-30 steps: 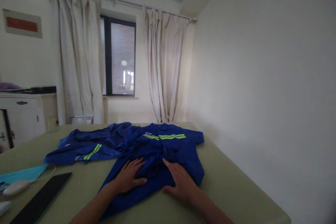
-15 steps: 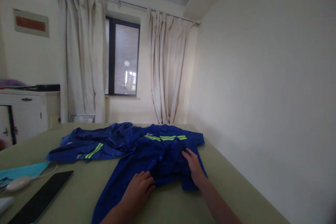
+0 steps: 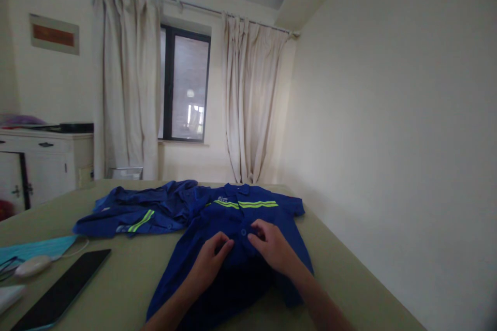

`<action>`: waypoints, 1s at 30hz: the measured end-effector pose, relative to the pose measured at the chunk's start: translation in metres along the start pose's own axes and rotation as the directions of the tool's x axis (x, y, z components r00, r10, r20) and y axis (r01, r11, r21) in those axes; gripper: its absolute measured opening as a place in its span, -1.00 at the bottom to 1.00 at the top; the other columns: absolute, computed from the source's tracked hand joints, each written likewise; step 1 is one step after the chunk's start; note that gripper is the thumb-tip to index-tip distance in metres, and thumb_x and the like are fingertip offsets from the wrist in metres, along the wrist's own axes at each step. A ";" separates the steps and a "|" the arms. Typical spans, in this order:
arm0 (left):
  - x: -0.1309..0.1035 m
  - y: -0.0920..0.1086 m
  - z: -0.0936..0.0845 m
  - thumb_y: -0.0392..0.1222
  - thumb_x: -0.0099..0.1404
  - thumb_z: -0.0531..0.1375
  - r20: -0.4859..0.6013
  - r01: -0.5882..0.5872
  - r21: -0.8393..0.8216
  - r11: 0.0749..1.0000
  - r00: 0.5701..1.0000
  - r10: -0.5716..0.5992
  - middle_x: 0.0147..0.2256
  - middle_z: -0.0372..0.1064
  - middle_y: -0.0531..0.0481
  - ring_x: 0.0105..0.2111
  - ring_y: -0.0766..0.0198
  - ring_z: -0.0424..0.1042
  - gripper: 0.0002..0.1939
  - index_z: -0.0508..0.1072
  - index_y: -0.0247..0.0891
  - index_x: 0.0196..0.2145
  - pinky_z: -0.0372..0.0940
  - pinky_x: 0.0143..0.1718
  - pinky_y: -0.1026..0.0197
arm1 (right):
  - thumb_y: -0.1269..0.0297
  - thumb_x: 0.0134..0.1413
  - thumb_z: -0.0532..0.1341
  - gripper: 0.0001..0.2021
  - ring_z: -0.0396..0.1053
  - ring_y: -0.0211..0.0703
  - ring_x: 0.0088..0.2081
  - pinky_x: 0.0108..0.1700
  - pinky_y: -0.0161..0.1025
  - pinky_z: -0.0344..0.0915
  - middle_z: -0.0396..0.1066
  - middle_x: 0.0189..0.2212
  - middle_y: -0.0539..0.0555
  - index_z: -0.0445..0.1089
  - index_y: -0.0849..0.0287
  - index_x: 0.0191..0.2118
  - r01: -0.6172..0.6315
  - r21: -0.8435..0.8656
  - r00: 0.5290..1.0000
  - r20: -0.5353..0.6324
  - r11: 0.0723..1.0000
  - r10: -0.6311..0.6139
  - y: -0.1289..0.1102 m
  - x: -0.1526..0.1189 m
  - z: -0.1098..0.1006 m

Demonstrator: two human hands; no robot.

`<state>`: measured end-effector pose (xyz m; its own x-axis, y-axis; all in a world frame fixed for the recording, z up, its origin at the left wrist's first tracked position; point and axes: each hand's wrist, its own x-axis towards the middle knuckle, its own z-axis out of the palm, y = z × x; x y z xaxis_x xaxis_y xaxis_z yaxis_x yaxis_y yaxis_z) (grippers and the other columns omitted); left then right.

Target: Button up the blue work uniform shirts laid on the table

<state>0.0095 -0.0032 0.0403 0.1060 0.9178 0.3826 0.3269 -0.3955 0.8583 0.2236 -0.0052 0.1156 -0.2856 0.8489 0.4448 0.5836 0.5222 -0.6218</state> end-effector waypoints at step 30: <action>-0.023 -0.043 0.016 0.01 0.36 0.14 0.125 -0.050 0.265 0.963 0.992 0.017 -0.09 0.54 -0.10 0.02 0.03 0.43 -0.66 0.54 -0.14 -0.01 0.23 0.14 0.04 | -0.09 0.30 0.05 -0.62 0.46 0.00 -0.17 -0.03 -0.13 0.36 0.51 -0.23 0.12 0.41 0.11 -0.18 -0.047 0.302 0.906 -0.388 0.952 0.168 0.059 -0.014 0.104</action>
<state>0.0080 -0.0067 -0.0105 0.2278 0.9082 0.3512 0.5583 -0.4173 0.7170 0.1830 0.0220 0.0057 0.1344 0.8249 0.5491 0.3390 0.4824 -0.8077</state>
